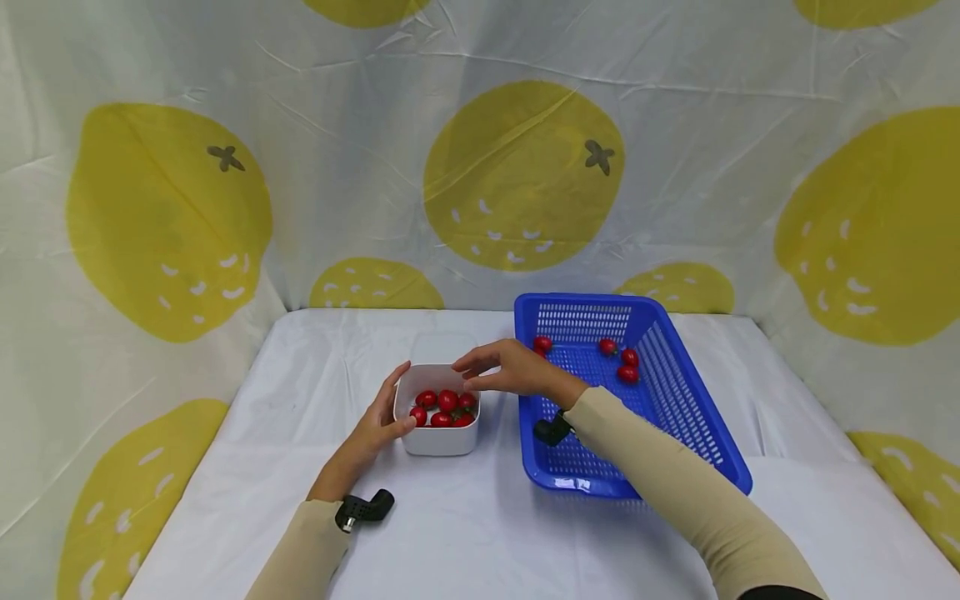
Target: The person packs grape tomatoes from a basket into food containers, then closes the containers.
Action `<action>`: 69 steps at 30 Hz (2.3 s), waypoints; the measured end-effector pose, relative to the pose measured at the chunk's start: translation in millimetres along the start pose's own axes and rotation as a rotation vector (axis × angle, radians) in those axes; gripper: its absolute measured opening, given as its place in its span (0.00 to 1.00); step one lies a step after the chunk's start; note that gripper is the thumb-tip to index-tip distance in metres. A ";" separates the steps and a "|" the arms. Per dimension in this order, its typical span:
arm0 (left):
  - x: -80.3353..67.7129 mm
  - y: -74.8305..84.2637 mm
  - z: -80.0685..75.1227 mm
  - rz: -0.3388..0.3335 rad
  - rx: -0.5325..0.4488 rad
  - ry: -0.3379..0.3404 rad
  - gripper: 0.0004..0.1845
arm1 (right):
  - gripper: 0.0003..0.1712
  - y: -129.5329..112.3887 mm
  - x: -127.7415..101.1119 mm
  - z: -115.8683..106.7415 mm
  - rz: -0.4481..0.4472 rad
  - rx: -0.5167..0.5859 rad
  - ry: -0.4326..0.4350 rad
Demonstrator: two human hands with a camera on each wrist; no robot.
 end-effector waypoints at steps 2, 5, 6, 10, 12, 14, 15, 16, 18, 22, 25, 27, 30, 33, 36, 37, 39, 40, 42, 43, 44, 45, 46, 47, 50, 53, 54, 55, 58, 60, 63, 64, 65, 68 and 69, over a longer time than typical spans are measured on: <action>0.8 0.2 1.5 0.002 -0.014 -0.006 0.44 | 0.21 -0.2 -2.0 -0.4 0.009 0.002 -0.001; 0.3 0.5 0.7 0.010 -0.018 -0.004 0.44 | 0.21 -1.1 -1.0 -0.8 0.003 0.006 -0.009; 0.3 0.4 0.1 0.014 -0.018 -0.003 0.44 | 0.21 -1.0 -0.2 -1.1 0.001 0.002 -0.009; 1.0 0.0 -1.9 0.015 -0.011 0.015 0.43 | 0.21 -1.0 2.0 -2.3 -0.010 -0.016 0.003; 1.5 0.1 -1.7 0.023 -0.019 0.005 0.44 | 0.21 -0.1 2.0 -2.4 -0.002 -0.020 0.004; 1.6 0.8 -1.0 0.028 -0.021 -0.007 0.44 | 0.21 0.9 1.3 -2.2 0.010 -0.014 0.001; 1.4 1.4 -0.6 0.020 -0.014 -0.006 0.44 | 0.21 1.0 0.7 -2.3 0.011 -0.012 0.000; 1.0 2.0 -0.4 0.010 -0.006 -0.003 0.44 | 0.21 1.1 0.5 -2.2 0.012 -0.006 0.001; 1.2 3.0 -0.4 0.006 0.000 0.000 0.44 | 0.21 0.5 0.6 -2.1 0.004 0.009 0.003; 1.3 2.5 -1.9 0.008 -0.009 0.005 0.44 | 0.21 0.2 2.1 -2.4 -0.017 0.010 0.007; 0.2 1.1 -2.5 0.006 -0.023 0.003 0.44 | 0.21 0.2 2.6 -1.9 -0.020 0.008 0.005; -0.2 1.2 -2.6 0.000 -0.020 0.008 0.44 | 0.21 -0.7 2.4 -2.4 -0.020 0.020 0.020; 1.0 0.5 -2.3 0.002 -0.023 0.008 0.44 | 0.20 -1.3 0.2 -5.1 -0.002 0.060 0.062; 2.5 -0.1 -1.8 0.017 -0.031 0.000 0.44 | 0.20 -0.4 -3.0 -10.8 0.012 0.120 0.121; 3.6 0.4 -0.2 0.033 -0.032 -0.008 0.44 | 0.20 2.0 -8.0 -21.5 0.026 0.168 0.200; 3.8 0.7 0.2 0.035 -0.033 -0.006 0.44 | 0.20 3.8 -9.8 -26.0 0.032 0.178 0.229; 4.4 0.9 1.3 0.041 -0.036 -0.007 0.45 | 0.19 7.8 -14.7 -35.7 0.049 0.195 0.287; 4.8 0.7 1.7 0.043 -0.035 -0.009 0.45 | 0.20 10.5 -17.9 -40.6 0.064 0.194 0.315; 5.0 -0.1 2.1 0.036 -0.028 -0.010 0.45 | 0.20 17.2 -24.7 -49.4 0.096 0.191 0.362; 4.9 -0.4 2.2 0.034 -0.029 -0.010 0.45 | 0.20 20.8 -28.2 -53.1 0.117 0.197 0.383; 4.8 -1.0 2.0 0.028 -0.023 -0.008 0.45 | 0.21 24.4 -31.7 -56.6 0.136 0.202 0.400; 4.7 -1.6 1.7 0.020 -0.019 -0.003 0.44 | 0.21 27.9 -35.4 -59.6 0.155 0.207 0.416; 4.5 -1.4 1.8 0.017 -0.013 -0.001 0.44 | 0.22 31.6 -38.6 -62.2 0.172 0.203 0.426; 4.2 -1.3 1.8 0.016 -0.012 0.000 0.44 | 0.23 35.1 -41.3 -64.6 0.183 0.206 0.436; 3.2 -0.7 1.6 0.011 -0.006 0.003 0.44 | 0.25 46.9 -48.2 -70.7 0.215 0.212 0.462; 2.0 -0.5 1.8 0.013 -0.005 -0.001 0.44 | 0.26 58.0 -53.5 -75.9 0.236 0.202 0.484; 1.7 -0.6 1.7 0.010 -0.004 0.000 0.43 | 0.26 61.2 -55.0 -77.5 0.244 0.199 0.491; 1.4 -0.6 1.7 0.011 -0.002 0.001 0.43 | 0.26 64.1 -56.5 -78.8 0.252 0.193 0.493; 1.2 -0.9 1.5 0.008 -0.005 0.004 0.43 | 0.26 70.9 -60.1 -81.8 0.281 0.173 0.503; 1.3 -1.0 1.5 0.007 -0.010 0.007 0.44 | 0.26 75.1 -61.9 -82.8 0.302 0.157 0.506; 1.7 -0.8 1.9 0.006 -0.010 0.009 0.44 | 0.26 81.6 -64.2 -83.2 0.347 0.127 0.513; 1.9 -0.8 2.0 0.006 -0.010 0.009 0.44 | 0.26 83.9 -64.5 -82.9 0.361 0.119 0.511; 2.0 -0.8 2.1 0.006 -0.008 0.009 0.44 | 0.26 86.1 -64.8 -82.3 0.377 0.113 0.506; 2.4 -1.7 1.9 0.004 -0.002 0.007 0.44 | 0.26 91.1 -65.7 -80.2 0.402 0.090 0.487; 2.5 -2.1 1.8 0.004 0.000 0.006 0.44 | 0.25 92.4 -65.9 -79.4 0.407 0.087 0.482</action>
Point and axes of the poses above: each hand's wrist, its own x-axis towards the middle knuckle, its own z-axis out of the palm, y = z × x, the point moved 3 cm from there along x, towards the middle knuckle, and after that the axes turned 9 degrees about -y, right-handed, at the moved point
